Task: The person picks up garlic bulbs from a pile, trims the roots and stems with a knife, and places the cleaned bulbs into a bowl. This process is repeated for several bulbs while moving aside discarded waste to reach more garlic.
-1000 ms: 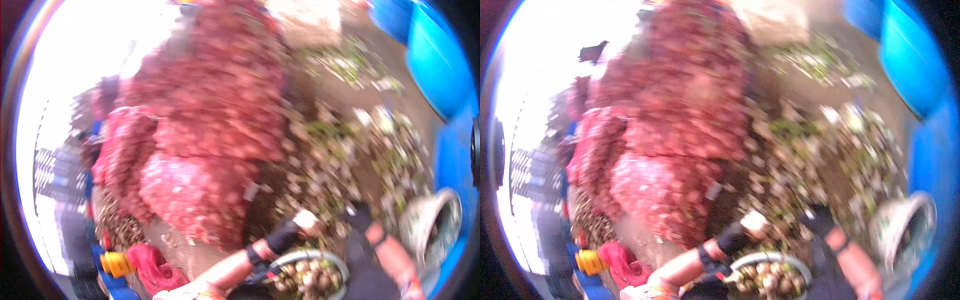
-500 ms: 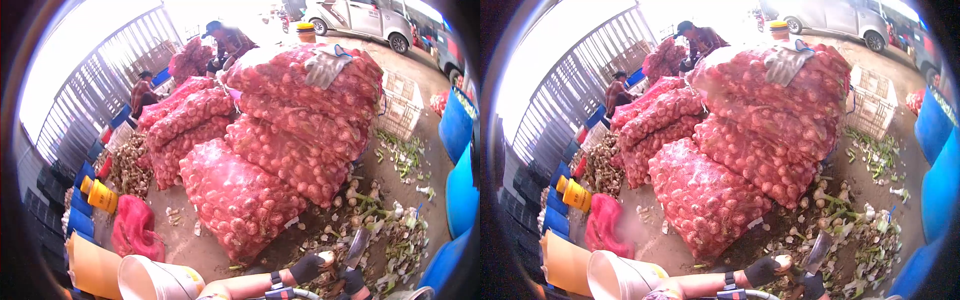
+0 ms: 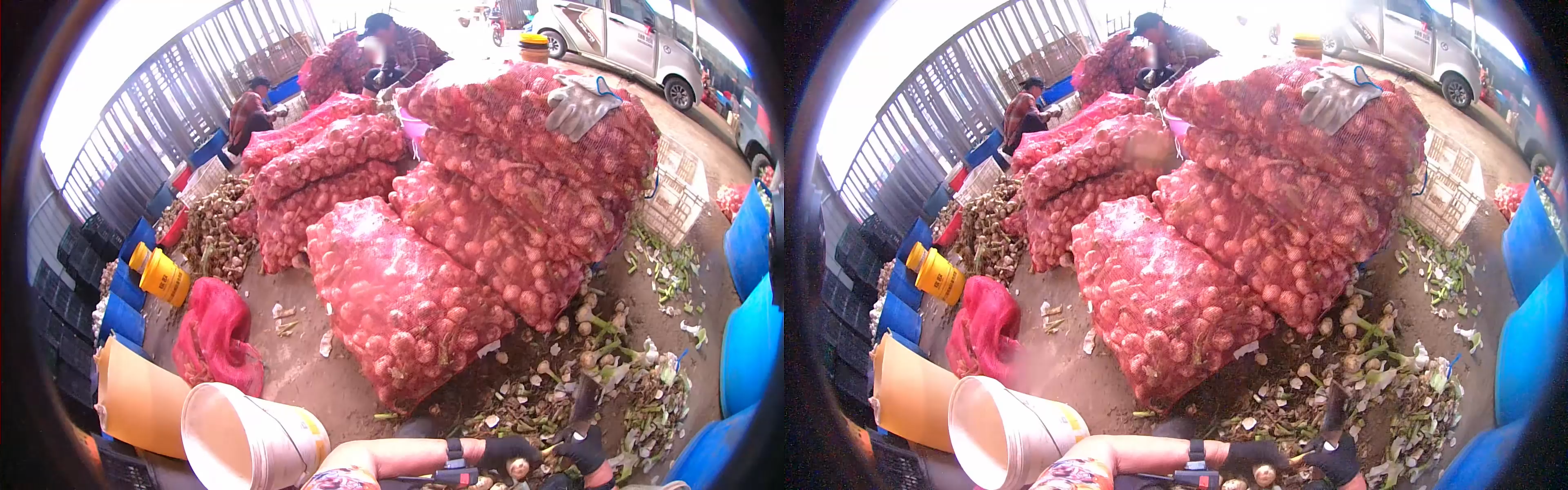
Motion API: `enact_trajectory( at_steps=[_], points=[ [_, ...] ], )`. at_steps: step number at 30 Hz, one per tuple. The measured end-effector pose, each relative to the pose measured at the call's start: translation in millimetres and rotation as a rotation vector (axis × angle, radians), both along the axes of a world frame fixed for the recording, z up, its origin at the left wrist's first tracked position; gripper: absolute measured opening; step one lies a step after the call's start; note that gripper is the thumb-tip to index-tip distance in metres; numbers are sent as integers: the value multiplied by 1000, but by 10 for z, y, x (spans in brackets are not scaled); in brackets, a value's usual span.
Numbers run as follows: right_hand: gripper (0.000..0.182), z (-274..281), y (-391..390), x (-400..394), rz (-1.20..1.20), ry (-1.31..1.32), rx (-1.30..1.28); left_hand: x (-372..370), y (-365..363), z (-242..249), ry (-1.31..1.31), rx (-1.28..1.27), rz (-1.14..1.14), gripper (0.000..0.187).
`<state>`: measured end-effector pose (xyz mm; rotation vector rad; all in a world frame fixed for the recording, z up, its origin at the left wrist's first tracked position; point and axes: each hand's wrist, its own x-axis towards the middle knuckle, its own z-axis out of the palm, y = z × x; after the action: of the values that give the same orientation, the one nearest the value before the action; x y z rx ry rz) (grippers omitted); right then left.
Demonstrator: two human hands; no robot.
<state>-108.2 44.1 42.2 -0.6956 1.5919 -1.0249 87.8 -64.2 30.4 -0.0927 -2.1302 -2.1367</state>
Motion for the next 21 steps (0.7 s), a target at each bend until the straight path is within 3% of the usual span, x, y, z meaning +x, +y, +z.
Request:
enact_trajectory(
  at_steps=[1,2,3,4,5,8,11,13,14,15,17,19,20,21],
  points=[
    [25,15,-25,1,116,54,46,-36,114,-157,-500,554,-112,15],
    [25,57,27,113,-35,40,-32,-45,105,-123,-111,102,-58,13],
    [26,46,6,93,57,96,-87,-44,54,-17,277,-356,-8,11],
    [26,64,1,99,59,69,-28,-5,132,-165,-101,-10,-44,11],
    [25,164,8,117,56,47,42,26,181,-142,-311,249,4,11],
    [15,-12,140,89,68,54,-64,-1,215,85,-515,446,33,12],
    [21,-252,234,75,44,42,-73,30,230,113,-745,609,70,11],
    [22,-134,238,138,36,56,-33,62,279,-205,-350,293,13,15],
    [24,-65,210,146,32,71,3,-61,360,-1038,146,-182,95,17],
    [24,-89,212,129,24,66,15,-25,321,-1098,141,-170,87,17],
    [22,-271,310,112,-88,64,-23,64,329,-1064,58,-447,198,17],
    [25,-240,229,158,-53,578,-148,79,145,-1039,303,-535,258,20],
    [28,-298,281,105,-5,449,121,151,140,-1035,67,-486,308,21],
    [24,-226,305,98,108,507,79,187,53,-909,-13,-750,173,23]
  ],
)
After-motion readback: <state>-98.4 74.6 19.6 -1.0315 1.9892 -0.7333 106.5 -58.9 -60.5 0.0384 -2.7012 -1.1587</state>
